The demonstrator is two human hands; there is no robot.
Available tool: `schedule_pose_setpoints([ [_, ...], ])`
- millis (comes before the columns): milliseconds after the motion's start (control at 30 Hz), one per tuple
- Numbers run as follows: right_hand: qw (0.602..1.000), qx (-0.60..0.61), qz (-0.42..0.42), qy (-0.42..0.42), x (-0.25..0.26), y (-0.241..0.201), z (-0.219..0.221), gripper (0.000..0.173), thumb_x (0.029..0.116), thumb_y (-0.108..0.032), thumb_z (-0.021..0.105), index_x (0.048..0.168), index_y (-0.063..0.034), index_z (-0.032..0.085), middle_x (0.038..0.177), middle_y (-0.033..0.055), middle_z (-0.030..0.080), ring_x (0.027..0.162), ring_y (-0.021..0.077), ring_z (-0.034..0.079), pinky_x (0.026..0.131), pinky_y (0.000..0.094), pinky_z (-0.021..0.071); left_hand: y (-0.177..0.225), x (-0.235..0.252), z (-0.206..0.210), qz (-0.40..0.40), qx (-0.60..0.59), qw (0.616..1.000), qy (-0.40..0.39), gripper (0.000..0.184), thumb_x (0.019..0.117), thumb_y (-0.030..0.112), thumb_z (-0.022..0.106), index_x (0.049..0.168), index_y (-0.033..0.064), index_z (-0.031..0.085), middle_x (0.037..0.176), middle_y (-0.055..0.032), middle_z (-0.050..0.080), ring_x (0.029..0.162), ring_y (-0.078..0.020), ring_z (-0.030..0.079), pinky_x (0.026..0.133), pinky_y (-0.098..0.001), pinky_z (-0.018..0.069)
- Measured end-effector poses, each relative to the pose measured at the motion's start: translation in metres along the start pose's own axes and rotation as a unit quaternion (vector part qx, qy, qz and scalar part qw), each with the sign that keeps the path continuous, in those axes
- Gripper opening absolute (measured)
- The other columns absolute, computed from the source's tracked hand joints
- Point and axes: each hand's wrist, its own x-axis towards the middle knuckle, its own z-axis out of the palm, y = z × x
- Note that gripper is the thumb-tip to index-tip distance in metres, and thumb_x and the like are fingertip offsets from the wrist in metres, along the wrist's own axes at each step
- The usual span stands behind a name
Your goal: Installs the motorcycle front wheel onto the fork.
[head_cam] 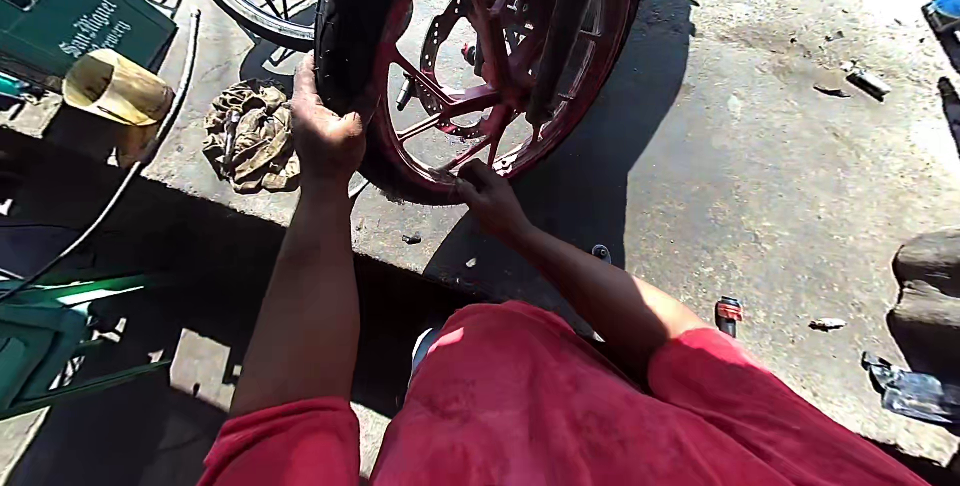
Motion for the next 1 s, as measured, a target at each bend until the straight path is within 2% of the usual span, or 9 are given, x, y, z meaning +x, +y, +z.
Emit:
schedule_pose_setpoints([
  [67,0.996,-0.07,0.055,-0.005,-0.008,0.034,-0.046,0.02,0.0989,-0.018,0.062,0.113,-0.006,0.07,0.089,0.0081,0.072,0.074,0.0177,0.069,0.071,0.043,0.0596,-0.014,0.008,0.002,0.007,-0.019,1.0,0.01,0.075,0.0867,0.04,0.075,0.143,0.0,0.047,0.131,-0.0069,0.064,0.119,-0.0032,0.061,0.105,-0.025,0.0494],
  [167,0.975,-0.179,0.134,0.002,-0.003,0.071,-0.103,0.02,0.1001,-0.021,0.062,0.112,-0.0089,0.074,0.095,0.01,0.074,0.081,0.0216,0.07,0.077,0.048,0.0585,-0.035,0.024,0.003,-0.005,-0.03,1.0,-0.001,0.075,0.0876,0.042,0.072,0.146,0.003,0.046,0.136,-0.0068,0.062,0.125,-0.0046,0.058,0.109,-0.0266,0.0474],
  [267,0.952,-0.275,0.13,-0.03,0.016,0.082,-0.13,0.026,0.1045,-0.021,0.057,0.121,-0.0076,0.071,0.11,0.0145,0.074,0.102,0.0283,0.071,0.095,0.0544,0.0549,-0.048,0.034,0.004,-0.004,-0.047,0.999,-0.005,0.075,0.0881,0.049,0.072,0.144,0.0044,0.048,0.134,-0.0065,0.063,0.125,-0.0068,0.059,0.11,-0.0302,0.0485],
  [467,0.91,-0.387,0.005,-0.147,0.07,0.076,-0.123,0.029,0.1059,-0.014,0.05,0.128,-0.0088,0.068,0.118,0.0152,0.071,0.113,0.0316,0.068,0.102,0.0545,0.0508,-0.045,0.031,0.004,-0.038,0.059,0.997,0.019,0.084,0.086,0.066,0.064,0.145,0.0086,0.05,0.135,-0.0049,0.062,0.126,-0.0031,0.056,0.11,-0.027,0.0436],
  [600,0.88,-0.427,-0.045,-0.203,0.099,0.079,-0.114,0.026,0.1065,-0.014,0.049,0.121,-0.006,0.069,0.117,0.0161,0.071,0.113,0.0343,0.068,0.1,0.056,0.0517,-0.039,0.025,0.006,-0.075,0.104,0.991,0.031,0.082,0.0869,0.069,0.06,0.142,0.0078,0.054,0.132,-0.0063,0.065,0.124,-0.0043,0.058,0.109,-0.0293,0.045],
  [667,0.863,-0.451,-0.049,-0.222,0.105,0.08,-0.114,0.027,0.1053,-0.012,0.05,0.125,-0.0058,0.067,0.118,0.0175,0.071,0.114,0.036,0.067,0.099,0.057,0.0518,-0.04,0.02,0.006,-0.092,0.107,0.99,0.023,0.084,0.0873,0.069,0.058,0.144,0.0076,0.052,0.132,-0.0059,0.065,0.123,-0.0042,0.059,0.109,-0.0304,0.0453],
  [733,0.845,-0.473,-0.041,-0.246,0.112,0.083,-0.119,0.024,0.1021,-0.011,0.055,0.123,-0.0052,0.064,0.117,0.0185,0.07,0.112,0.037,0.067,0.097,0.0584,0.0521,-0.043,0.016,0.008,-0.095,0.093,0.991,0.027,0.082,0.087,0.071,0.058,0.14,0.0085,0.054,0.126,-0.0028,0.067,0.117,-0.0013,0.061,0.105,-0.0278,0.0484],
  [800,0.831,-0.487,-0.033,-0.267,0.117,0.085,-0.124,0.024,0.0965,-0.009,0.062,0.12,-0.0042,0.064,0.115,0.0195,0.069,0.111,0.038,0.066,0.095,0.06,0.0514,-0.047,0.012,0.009,-0.102,0.088,0.99,0.035,0.083,0.0868,0.074,0.057,0.141,0.0113,0.055,0.127,-0.0014,0.067,0.118,-0.0019,0.061,0.105,-0.0305,0.0486],
  [1000,0.812,-0.51,-0.039,-0.28,0.116,0.087,-0.136,0.016,0.099,-0.007,0.058,0.113,-0.0017,0.064,0.113,0.0202,0.068,0.112,0.0379,0.066,0.097,0.0579,0.0518,-0.061,0.002,0.012,-0.119,0.089,0.988,0.046,0.091,0.0838,0.079,0.055,0.142,0.0098,0.054,0.128,-0.0045,0.067,0.12,-0.0054,0.061,0.106,-0.0338,0.0491],
])
